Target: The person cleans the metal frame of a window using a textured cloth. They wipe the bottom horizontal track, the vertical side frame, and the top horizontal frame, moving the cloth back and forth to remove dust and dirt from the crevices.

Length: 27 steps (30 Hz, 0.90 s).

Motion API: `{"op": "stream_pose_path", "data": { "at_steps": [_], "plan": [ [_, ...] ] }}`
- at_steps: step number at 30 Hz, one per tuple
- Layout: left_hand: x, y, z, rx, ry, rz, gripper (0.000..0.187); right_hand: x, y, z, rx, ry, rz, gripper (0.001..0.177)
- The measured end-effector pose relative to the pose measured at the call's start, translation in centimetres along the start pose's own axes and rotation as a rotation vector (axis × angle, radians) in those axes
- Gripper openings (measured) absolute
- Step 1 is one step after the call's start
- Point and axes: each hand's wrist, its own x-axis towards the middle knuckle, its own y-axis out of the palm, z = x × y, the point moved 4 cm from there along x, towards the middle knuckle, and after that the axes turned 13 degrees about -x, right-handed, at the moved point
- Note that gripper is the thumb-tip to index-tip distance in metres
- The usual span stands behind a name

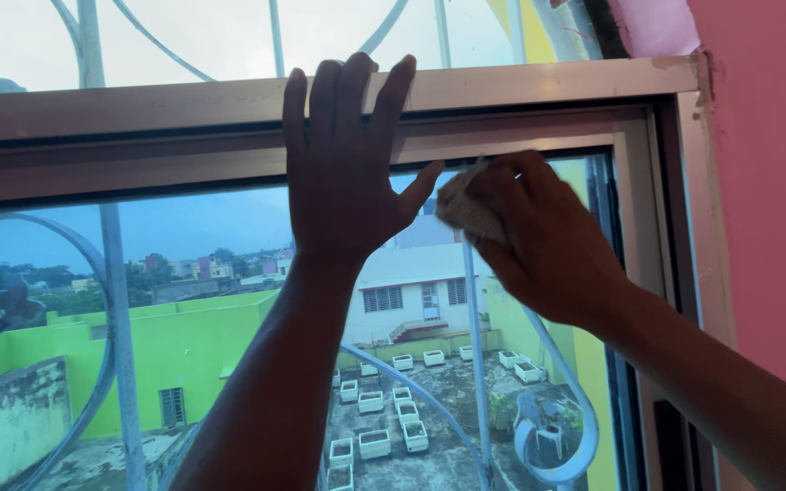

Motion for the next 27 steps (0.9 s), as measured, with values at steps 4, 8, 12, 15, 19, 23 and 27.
{"op": "stream_pose_path", "data": {
  "at_steps": [4,8,12,15,19,23,27],
  "plan": [
    [0.1,0.0,0.0,-0.022,0.003,-0.014,0.094,-0.1,0.1,-0.8,-0.098,0.114,-0.117,0.045],
    [0.3,0.0,0.1,-0.029,-0.005,-0.024,0.095,-0.3,1.0,0.1,-0.139,0.141,-0.151,0.046],
    [0.0,-0.1,0.1,-0.047,-0.019,-0.002,0.097,-0.1,0.9,0.6,-0.112,0.121,-0.113,0.047],
    [0.1,-0.1,0.0,-0.036,-0.012,-0.012,0.097,-0.1,0.8,0.8,-0.066,0.107,-0.067,0.047],
    [0.1,-0.1,0.0,-0.031,-0.013,-0.004,0.097,0.7,0.4,-0.3,0.015,0.203,0.054,0.043],
    [0.2,-0.1,0.1,-0.038,-0.008,-0.008,0.097,0.7,0.0,-0.4,-0.115,0.209,-0.134,0.043],
    [0.1,-0.1,0.2,-0.050,-0.008,-0.011,0.096,0.5,0.9,0.9,-0.206,0.187,-0.188,0.045]
  ]
}}
